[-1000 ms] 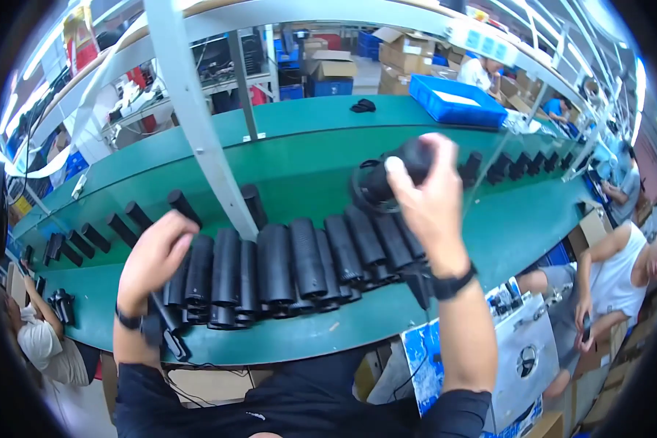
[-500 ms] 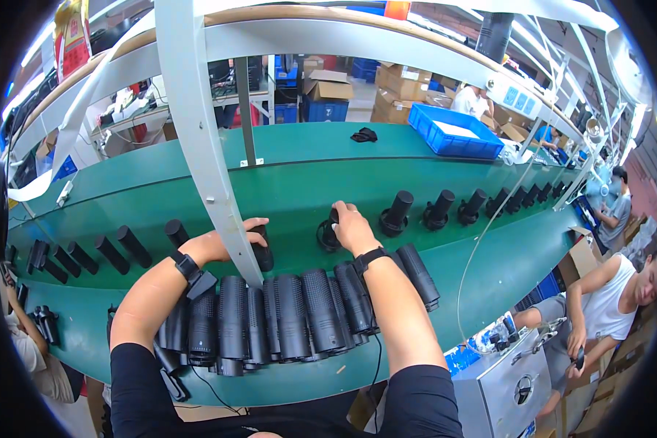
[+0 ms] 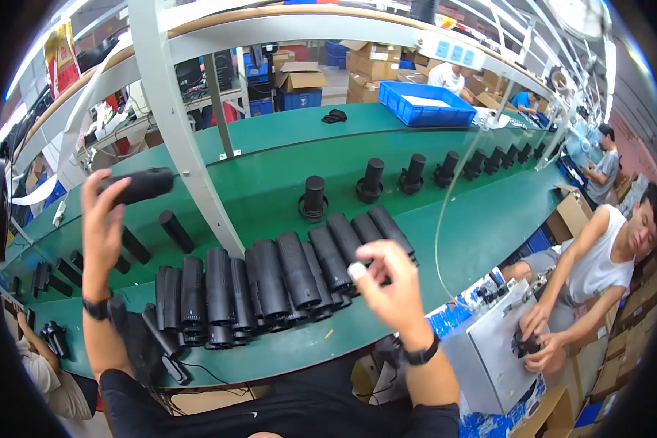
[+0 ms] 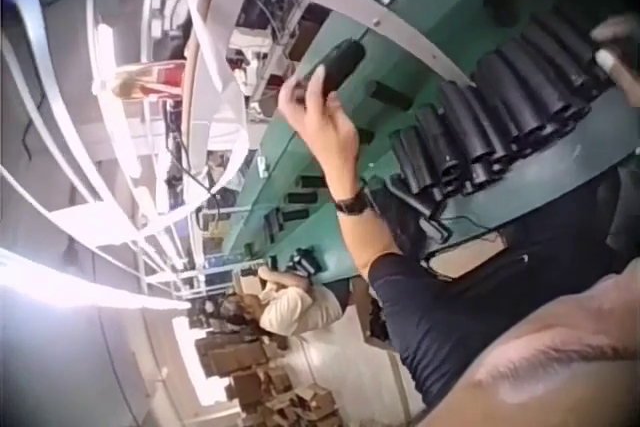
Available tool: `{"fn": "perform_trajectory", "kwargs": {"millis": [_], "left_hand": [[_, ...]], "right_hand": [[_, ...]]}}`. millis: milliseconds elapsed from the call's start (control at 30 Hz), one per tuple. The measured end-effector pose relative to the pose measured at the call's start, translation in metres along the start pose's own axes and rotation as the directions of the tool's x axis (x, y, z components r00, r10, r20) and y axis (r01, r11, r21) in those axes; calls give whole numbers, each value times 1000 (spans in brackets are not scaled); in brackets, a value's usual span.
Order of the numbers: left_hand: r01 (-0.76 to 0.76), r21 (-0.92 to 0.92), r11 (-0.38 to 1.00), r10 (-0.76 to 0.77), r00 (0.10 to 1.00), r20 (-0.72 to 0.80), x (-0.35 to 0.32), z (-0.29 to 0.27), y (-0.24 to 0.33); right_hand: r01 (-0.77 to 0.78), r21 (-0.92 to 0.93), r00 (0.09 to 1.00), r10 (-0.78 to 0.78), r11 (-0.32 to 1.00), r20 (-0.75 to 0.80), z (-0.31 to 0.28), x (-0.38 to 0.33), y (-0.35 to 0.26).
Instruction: The person picks up a microphone from the conveyor belt, places it into a testing machine, and presses a button. After the test, the person removes the microphone from the machine and places it back onto the conveyor belt.
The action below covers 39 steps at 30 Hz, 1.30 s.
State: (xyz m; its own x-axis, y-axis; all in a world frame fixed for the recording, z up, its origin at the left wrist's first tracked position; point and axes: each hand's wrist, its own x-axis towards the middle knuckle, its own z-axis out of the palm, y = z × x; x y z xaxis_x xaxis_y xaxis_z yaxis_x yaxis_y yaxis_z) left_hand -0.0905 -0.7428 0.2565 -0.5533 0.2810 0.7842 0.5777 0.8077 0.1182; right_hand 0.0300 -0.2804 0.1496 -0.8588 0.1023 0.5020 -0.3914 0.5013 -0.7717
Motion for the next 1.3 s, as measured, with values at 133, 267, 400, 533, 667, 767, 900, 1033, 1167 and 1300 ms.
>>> {"fn": "perform_trajectory", "kwargs": {"millis": [133,267,400,533,667,767,900,1033,1167,1300], "left_hand": [[-206,55,977,211,971,-110,-49,-56,78],[-446,-437,781,520,852,58,-90,-15,179],[-236,-867,438,461,887,-8,-150,72,252],[748,-621,-234,380,659,649,-175,142,328],[903,-275,-329,652,428,626,-196,184,374],[926,-197,-321,733,375,568,-204,200,401],[962,-92,-257,786,264,560,-222,201,410],[993,-9,-121,822,105,560,-249,215,395],[998,62,0,797,-38,603,-284,227,357],[990,-86,108,718,-18,696,-302,227,335]], "right_hand": [[124,48,992,-122,991,-35,24,-68,-59],[304,-388,940,-341,870,-29,35,-112,-100],[139,-461,982,-183,876,-52,12,-176,-70],[-301,559,769,544,772,-337,-26,-221,-26],[68,854,560,689,516,-461,-60,-239,-3],[80,846,506,709,528,-490,-69,-259,11],[-58,742,492,666,668,-561,-59,-284,17],[-419,566,550,694,710,-465,-40,-306,1],[-336,668,589,702,664,-401,-12,-335,8],[-424,634,576,733,647,-362,1,-348,24]]}}
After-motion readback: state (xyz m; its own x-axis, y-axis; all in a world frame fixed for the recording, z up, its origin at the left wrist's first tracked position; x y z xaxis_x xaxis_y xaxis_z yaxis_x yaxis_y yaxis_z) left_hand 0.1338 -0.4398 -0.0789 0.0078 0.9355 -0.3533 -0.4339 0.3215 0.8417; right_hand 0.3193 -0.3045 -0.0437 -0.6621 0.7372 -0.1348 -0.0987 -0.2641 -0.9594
